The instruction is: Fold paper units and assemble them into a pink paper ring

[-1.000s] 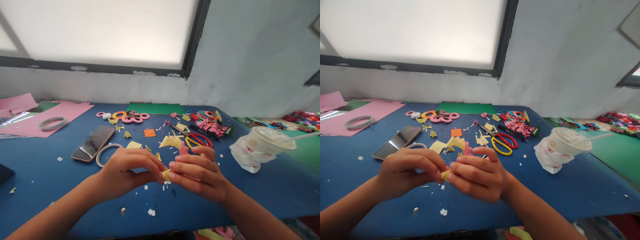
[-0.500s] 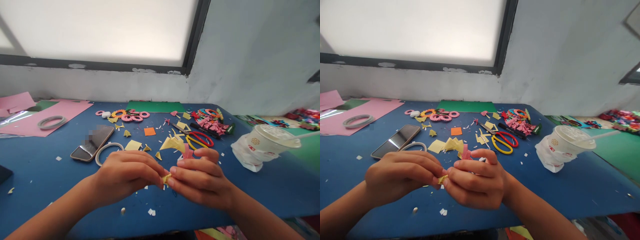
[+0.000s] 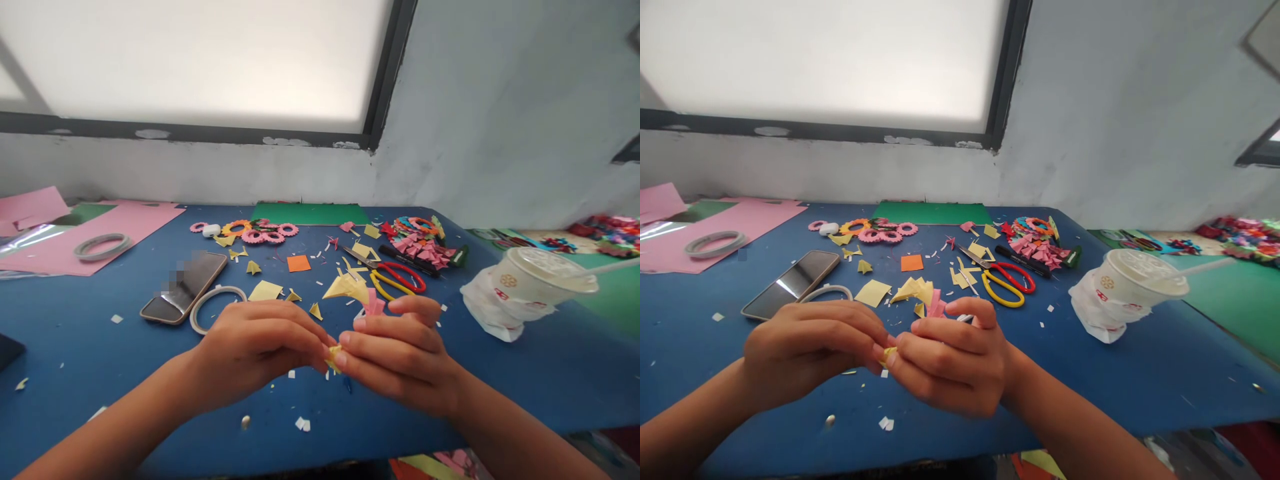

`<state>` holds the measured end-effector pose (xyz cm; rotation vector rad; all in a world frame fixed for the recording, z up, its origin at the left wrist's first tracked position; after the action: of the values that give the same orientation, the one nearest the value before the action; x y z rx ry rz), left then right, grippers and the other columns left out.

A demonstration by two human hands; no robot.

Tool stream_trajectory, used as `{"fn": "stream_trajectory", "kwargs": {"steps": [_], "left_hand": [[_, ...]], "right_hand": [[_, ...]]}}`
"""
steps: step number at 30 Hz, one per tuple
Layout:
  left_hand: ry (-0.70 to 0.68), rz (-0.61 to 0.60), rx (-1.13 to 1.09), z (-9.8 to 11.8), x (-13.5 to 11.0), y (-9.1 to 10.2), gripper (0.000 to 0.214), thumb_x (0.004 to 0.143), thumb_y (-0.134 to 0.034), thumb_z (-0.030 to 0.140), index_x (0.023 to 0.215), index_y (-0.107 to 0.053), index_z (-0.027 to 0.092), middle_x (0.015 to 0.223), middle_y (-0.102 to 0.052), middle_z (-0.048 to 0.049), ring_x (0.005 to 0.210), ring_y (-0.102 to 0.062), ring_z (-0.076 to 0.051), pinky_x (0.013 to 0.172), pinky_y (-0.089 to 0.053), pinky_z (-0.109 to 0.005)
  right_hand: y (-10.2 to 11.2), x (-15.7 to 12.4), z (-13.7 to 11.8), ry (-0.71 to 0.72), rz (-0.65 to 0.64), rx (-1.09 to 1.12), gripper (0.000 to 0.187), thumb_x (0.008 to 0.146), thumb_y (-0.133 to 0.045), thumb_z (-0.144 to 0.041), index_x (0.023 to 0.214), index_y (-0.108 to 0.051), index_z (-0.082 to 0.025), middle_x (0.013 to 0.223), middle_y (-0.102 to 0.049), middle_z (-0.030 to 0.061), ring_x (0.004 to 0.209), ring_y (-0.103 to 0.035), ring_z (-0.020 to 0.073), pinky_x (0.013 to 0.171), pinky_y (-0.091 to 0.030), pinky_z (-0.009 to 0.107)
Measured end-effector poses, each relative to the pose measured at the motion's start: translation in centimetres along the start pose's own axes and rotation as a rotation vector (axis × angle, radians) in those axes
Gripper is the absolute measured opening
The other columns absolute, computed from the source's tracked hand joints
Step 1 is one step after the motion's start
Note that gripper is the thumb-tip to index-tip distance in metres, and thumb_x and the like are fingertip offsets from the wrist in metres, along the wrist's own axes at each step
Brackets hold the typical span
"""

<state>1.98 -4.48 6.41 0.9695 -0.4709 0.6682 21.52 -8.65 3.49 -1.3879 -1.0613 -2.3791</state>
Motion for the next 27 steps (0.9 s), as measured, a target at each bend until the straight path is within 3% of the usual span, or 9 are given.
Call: {"fn": "stream_trajectory", "kwargs": {"steps": [3, 7, 15, 21, 27], "left_hand": [[0.003, -0.028, 0.011, -0.1, 0.0, 0.0, 0.016, 0.078, -0.059, 0.002, 0.084, -0.065, 0.016, 0.084, -0.069, -0.0059, 0.075, -0.064, -0.013, 0.07, -0.053, -0.021], [0.052, -0.054, 0.041, -0.2, 0.0, 0.0, 0.014, 0.078, -0.061, 0.005, 0.083, -0.065, 0.017, 0.084, -0.067, -0.0035, 0.075, -0.062, -0.011, 0.07, -0.051, -0.02], [0.318, -0.16, 0.014, 0.1, 0.4, 0.3, 0.004, 0.076, -0.064, 0.013, 0.077, -0.063, 0.016, 0.086, -0.061, -0.0005, 0.078, -0.059, -0.009, 0.073, -0.047, -0.019], [0.637, -0.21, -0.383, -0.3, 0.3, 0.3, 0.003, 0.076, -0.065, 0.018, 0.075, -0.063, 0.016, 0.081, -0.061, -0.0008, 0.075, -0.058, -0.011, 0.068, -0.049, -0.021], [0.839, -0.074, -0.717, -0.6, 0.3, -0.2, 0.004, 0.071, -0.068, 0.011, 0.072, -0.066, 0.015, 0.063, -0.062, 0.0026, 0.057, -0.057, -0.006, 0.056, -0.049, -0.014]], "right_hand": [[-0.1, 0.3, 0.1, 0.036, 0.114, 0.065, 0.021, 0.087, -0.054, -0.018, 0.075, -0.066, -0.031, 0.08, -0.07, -0.0124, 0.079, -0.062, 0.0059, 0.086, -0.041, 0.025], [-0.3, 0.4, 0.3, 0.06, 0.119, 0.09, 0.017, 0.087, -0.055, -0.017, 0.079, -0.067, -0.026, 0.08, -0.071, -0.0106, 0.082, -0.061, 0.0043, 0.087, -0.039, 0.025], [-1.2, 0.1, 0.5, 0.188, 0.192, 0.062, 0.018, 0.082, -0.059, -0.014, 0.075, -0.068, -0.027, 0.08, -0.07, -0.0111, 0.087, -0.06, 0.0039, 0.097, -0.033, 0.025], [-1.2, 0.0, 0.4, 0.219, 0.18, 0.067, 0.018, 0.076, -0.064, -0.014, 0.071, -0.068, -0.03, 0.084, -0.068, -0.0123, 0.09, -0.057, 0.0038, 0.096, -0.034, 0.024], [-0.7, 0.1, 0.4, 0.223, 0.166, 0.082, 0.018, 0.075, -0.064, -0.011, 0.076, -0.069, -0.028, 0.085, -0.069, -0.0114, 0.089, -0.057, 0.0042, 0.088, -0.039, 0.023]]}}
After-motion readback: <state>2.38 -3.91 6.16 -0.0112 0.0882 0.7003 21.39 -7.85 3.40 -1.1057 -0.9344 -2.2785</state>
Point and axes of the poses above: each hand's wrist, its own x-axis towards the middle knuckle, its own y-axis out of the back of the hand, z = x × y, the point moved 1 cm from there along x, towards the middle knuckle
